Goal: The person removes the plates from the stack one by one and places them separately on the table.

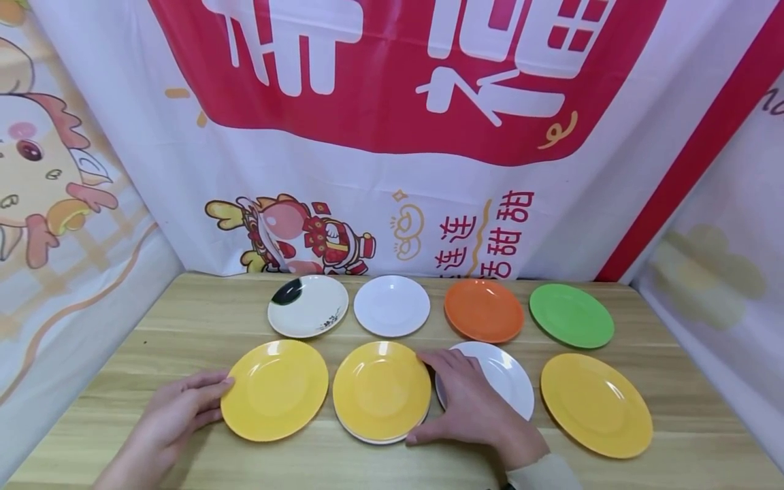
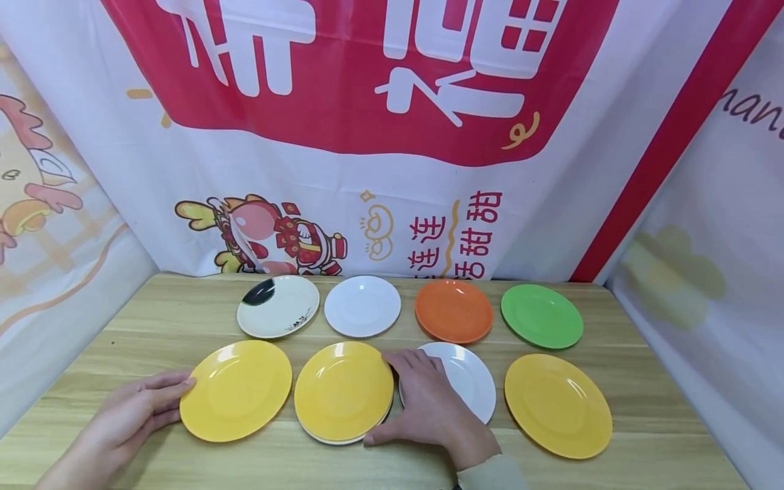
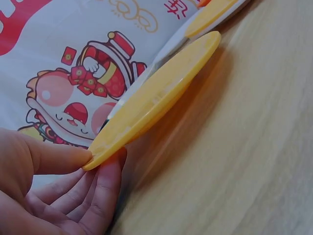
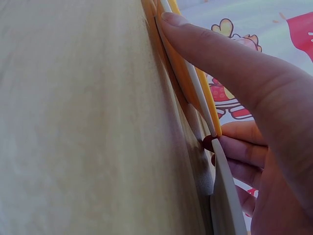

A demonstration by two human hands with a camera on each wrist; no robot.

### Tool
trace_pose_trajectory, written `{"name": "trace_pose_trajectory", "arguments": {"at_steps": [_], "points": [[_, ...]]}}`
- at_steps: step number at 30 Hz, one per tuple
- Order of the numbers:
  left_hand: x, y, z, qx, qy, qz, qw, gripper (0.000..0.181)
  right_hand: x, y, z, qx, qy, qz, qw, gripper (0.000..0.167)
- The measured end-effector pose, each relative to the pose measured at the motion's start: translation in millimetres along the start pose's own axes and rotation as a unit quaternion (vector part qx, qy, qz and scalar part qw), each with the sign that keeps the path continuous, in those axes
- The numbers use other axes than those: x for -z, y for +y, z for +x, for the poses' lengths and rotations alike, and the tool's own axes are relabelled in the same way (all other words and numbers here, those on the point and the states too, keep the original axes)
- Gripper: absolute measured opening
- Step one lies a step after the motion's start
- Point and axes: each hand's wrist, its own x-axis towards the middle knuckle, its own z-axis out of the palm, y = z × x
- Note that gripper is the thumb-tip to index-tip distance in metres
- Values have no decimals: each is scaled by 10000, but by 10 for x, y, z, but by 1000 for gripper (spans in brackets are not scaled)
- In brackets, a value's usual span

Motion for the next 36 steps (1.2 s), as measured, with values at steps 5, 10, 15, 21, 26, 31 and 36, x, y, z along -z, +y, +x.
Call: {"name": "trace_pose_trajectory", "arguments": {"at_steps": [5,10,15,21,26,31,36], "points": [[47,-56,16,-36,29,175,9998,62,-3,-2,-3,-28,-31,26,10000,121],[50,-60,15,-159,230,547,9981,53,-4,-3,-4,-35,-38,22,10000,122],[37,-46,17,-334,397,1059,9930,50,-8,1,1,-32,-26,-16,10000,122],[12,-7,20,-433,599,1630,9839,48,-7,5,6,-43,-30,-26,10000,123],[-17,15,18,-550,783,2110,9728,47,-4,1,-6,-69,-32,-29,10000,122],[-24,19,26,-535,807,2207,9705,45,-5,1,-11,-34,-13,-19,10000,122],[-13,18,38,-490,817,2230,9701,46,-5,-1,-15,76,76,-61,9999,122]]}}
